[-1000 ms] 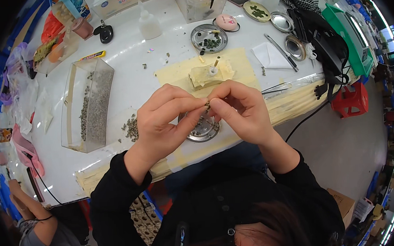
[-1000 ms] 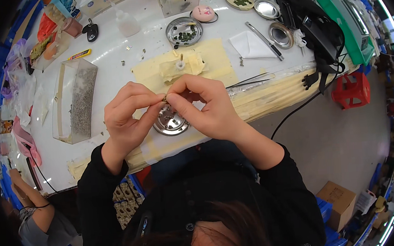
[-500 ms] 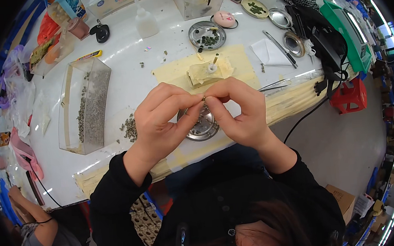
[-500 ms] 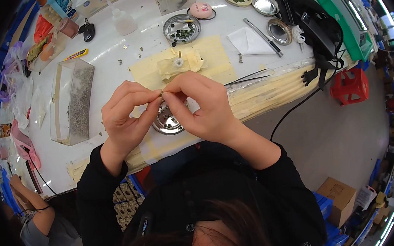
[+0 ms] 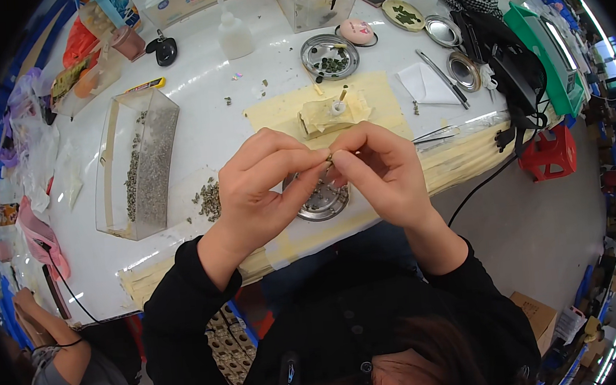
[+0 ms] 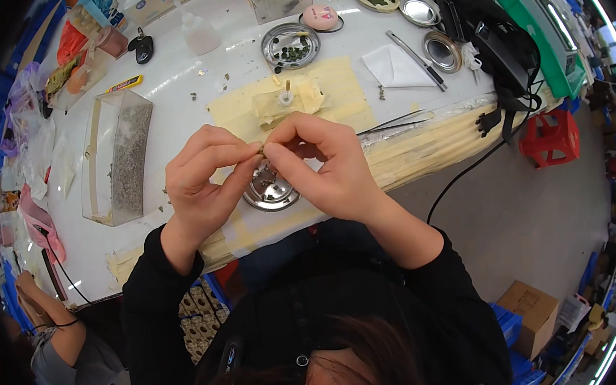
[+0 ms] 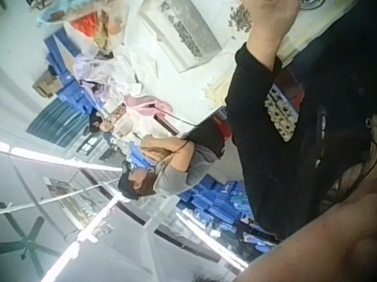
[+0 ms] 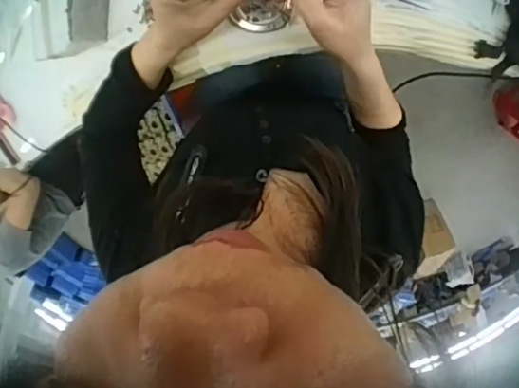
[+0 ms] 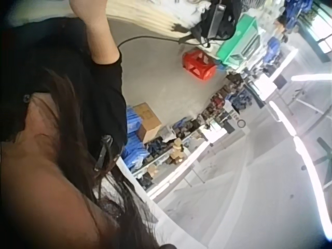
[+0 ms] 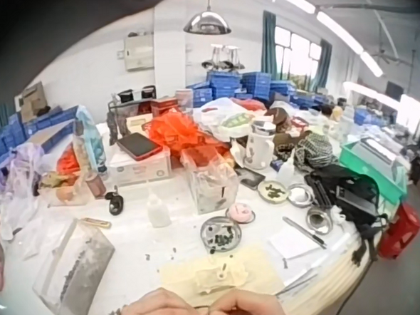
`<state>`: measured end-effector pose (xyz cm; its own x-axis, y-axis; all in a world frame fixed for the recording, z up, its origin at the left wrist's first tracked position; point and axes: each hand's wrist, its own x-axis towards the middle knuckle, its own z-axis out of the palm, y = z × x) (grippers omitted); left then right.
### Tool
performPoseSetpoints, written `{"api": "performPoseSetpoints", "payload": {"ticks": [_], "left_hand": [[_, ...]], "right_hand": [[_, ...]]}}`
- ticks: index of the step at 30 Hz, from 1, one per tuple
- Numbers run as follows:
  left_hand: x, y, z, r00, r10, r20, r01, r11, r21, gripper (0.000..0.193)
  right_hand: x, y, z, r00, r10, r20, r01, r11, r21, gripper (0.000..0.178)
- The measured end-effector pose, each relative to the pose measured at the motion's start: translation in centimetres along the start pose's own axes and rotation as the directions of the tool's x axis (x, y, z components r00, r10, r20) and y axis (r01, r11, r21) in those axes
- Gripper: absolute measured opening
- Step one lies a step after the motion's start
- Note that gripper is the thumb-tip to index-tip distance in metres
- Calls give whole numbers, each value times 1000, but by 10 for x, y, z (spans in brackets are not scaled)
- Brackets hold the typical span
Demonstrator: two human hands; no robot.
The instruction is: Assembling or sorting small precision components at a factory workbench using fingers.
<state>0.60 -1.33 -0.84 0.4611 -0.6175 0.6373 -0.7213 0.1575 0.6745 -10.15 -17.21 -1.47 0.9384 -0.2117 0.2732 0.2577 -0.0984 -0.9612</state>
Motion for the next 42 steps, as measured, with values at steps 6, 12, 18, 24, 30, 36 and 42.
{"api": "performPoseSetpoints", "payload": {"ticks": [6,12,18,24,30,36,42], "left_hand": [[-1,-1,-1,999,-36,8,37,993,-110,21],[1,3,1,1000,-12,-14,13,996,91,19],[1,1,-1,1000,-23,-3,23,999,23,17],[0,-3,-1,996,-91,-14,88,988,-128,15],[-1,0,0,998,-55,-39,57,997,45,17],[2,1,-2,1000,2,-9,-1,999,50,18],[-1,-2,-1,998,-58,-19,57,997,-60,16]], "right_hand": [[1,-6,-3,963,251,101,-270,893,360,10],[7,-6,11,864,-502,-34,364,671,-646,11],[1,-7,4,985,166,-43,-157,972,173,8],[5,-8,3,938,340,62,-327,815,477,10],[7,-5,7,897,-441,36,362,683,-634,7],[2,-3,5,994,90,-57,-81,987,136,9],[5,-6,0,963,260,76,-270,897,351,11]]}}
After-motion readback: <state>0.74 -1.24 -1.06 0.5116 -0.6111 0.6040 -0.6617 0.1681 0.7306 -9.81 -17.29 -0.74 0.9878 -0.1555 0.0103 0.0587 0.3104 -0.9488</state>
